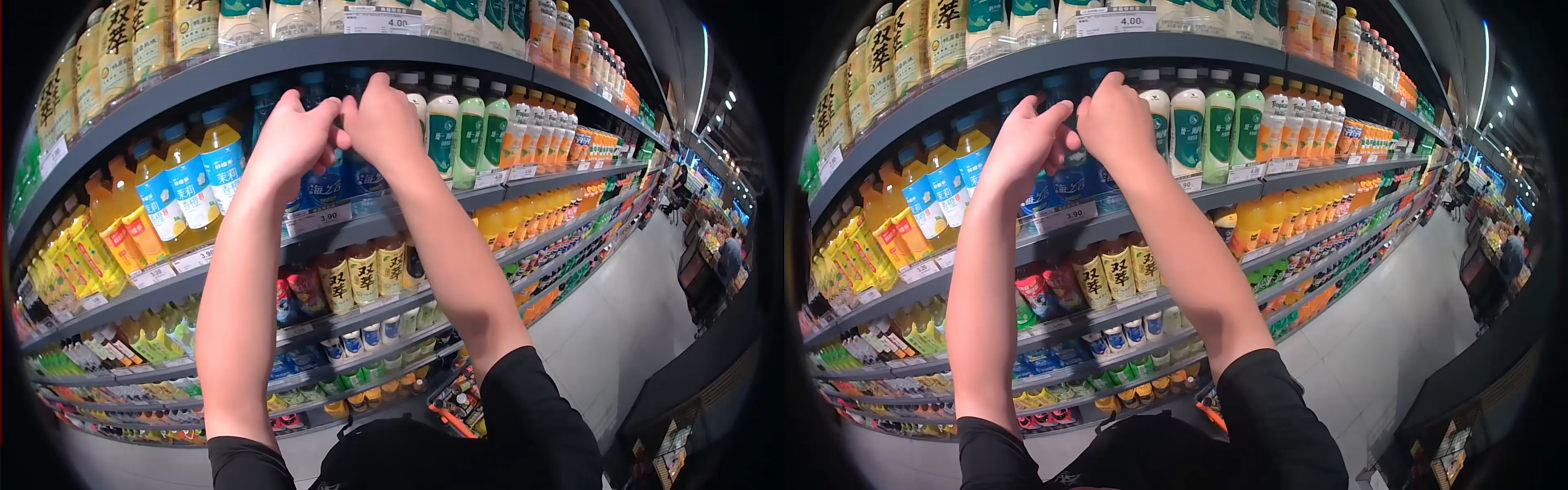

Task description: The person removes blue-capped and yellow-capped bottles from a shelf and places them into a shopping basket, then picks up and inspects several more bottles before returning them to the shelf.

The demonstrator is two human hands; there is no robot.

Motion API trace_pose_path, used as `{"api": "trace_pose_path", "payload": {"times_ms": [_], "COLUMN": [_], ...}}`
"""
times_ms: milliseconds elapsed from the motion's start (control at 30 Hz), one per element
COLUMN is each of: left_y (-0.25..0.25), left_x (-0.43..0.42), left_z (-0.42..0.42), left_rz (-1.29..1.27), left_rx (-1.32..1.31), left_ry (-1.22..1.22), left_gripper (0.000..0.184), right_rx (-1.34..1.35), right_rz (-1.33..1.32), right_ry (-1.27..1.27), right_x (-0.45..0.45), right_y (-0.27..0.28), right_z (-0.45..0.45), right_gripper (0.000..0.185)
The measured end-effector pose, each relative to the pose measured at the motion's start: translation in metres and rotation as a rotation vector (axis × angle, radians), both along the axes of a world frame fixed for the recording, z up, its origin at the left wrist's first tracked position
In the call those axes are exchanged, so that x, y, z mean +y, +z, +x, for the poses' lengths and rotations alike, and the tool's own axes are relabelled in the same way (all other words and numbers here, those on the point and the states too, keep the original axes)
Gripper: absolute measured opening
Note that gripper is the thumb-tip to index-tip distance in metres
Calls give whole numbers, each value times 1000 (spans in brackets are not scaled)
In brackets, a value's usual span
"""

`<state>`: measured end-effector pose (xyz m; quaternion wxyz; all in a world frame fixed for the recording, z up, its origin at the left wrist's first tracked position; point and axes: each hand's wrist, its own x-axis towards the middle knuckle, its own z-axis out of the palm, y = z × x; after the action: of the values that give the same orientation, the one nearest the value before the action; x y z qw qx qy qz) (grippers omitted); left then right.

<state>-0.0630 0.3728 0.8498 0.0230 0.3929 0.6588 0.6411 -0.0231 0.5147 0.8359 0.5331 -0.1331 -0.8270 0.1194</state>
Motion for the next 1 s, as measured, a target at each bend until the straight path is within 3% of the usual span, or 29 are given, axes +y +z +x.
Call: {"api": "trace_pose_path", "payload": {"times_ms": [67,200,367,533,767,967,1000], "left_y": [1,3,8,7,-5,-40,-47], "left_x": [7,14,19,19,-2,-18,-29], "left_z": [-8,-16,-33,-34,13,21,17], "left_rz": [35,124,248,241,155,417,481], "left_rx": [-54,-209,-461,-471,-58,113,133], "left_ry": [-53,-142,-278,-298,-161,-178,-295], "left_gripper": [93,23,17,18,18,32,34], "right_rx": [-28,74,-5,14,430,556,502], "right_rz": [-11,-23,-121,-108,-35,26,-109], "right_ry": [-3,69,159,244,426,537,572], "right_x": [4,10,1,7,10,4,-2], "right_y": [-1,-8,-2,-11,-36,-35,-35], "right_z": [-1,6,33,41,65,124,146], "right_gripper": [44,47,43,37,35,40,38]}}
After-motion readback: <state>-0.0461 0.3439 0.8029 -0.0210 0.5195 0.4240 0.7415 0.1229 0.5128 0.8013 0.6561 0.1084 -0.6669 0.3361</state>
